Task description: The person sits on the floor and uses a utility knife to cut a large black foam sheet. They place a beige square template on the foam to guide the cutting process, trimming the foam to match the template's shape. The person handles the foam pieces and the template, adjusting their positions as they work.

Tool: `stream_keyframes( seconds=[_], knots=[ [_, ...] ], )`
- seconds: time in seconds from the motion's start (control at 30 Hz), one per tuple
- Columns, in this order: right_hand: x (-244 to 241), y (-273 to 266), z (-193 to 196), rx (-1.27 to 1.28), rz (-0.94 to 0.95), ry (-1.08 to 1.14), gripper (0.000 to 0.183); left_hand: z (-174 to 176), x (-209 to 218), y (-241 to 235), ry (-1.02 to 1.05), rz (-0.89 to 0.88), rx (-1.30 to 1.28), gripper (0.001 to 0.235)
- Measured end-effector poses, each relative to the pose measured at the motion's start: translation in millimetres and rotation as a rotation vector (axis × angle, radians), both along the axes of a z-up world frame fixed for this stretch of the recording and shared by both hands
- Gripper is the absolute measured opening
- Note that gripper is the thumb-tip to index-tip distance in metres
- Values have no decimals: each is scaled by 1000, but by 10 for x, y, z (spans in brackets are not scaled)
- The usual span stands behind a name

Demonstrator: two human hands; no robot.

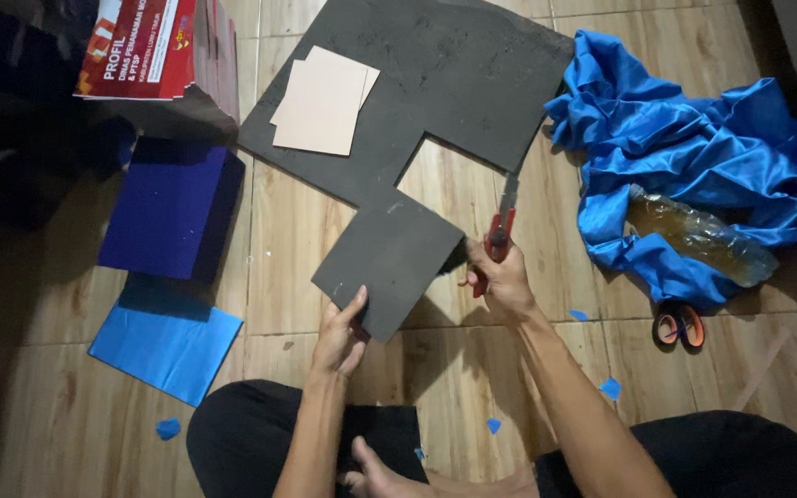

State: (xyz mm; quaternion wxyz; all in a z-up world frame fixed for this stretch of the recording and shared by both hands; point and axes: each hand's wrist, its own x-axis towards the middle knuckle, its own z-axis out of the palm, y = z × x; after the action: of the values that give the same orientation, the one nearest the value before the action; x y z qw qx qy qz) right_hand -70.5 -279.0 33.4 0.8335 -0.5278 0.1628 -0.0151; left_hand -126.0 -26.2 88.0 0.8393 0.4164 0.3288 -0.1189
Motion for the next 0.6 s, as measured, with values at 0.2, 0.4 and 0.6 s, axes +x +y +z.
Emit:
stream_keyframes(
  seconds=[0.2,0.4,0.6],
  knots=[
    [612,-589,367,-572,17,-174,59,-239,3,379,-24,52,139,60],
    [2022,-1842,148,-636,-380,-148,33,-411,90,561,19,-410,547,89],
    [2139,-886,-150,-873,104,-145,29,-926,209,-154,6,-325,364,86]
  ],
)
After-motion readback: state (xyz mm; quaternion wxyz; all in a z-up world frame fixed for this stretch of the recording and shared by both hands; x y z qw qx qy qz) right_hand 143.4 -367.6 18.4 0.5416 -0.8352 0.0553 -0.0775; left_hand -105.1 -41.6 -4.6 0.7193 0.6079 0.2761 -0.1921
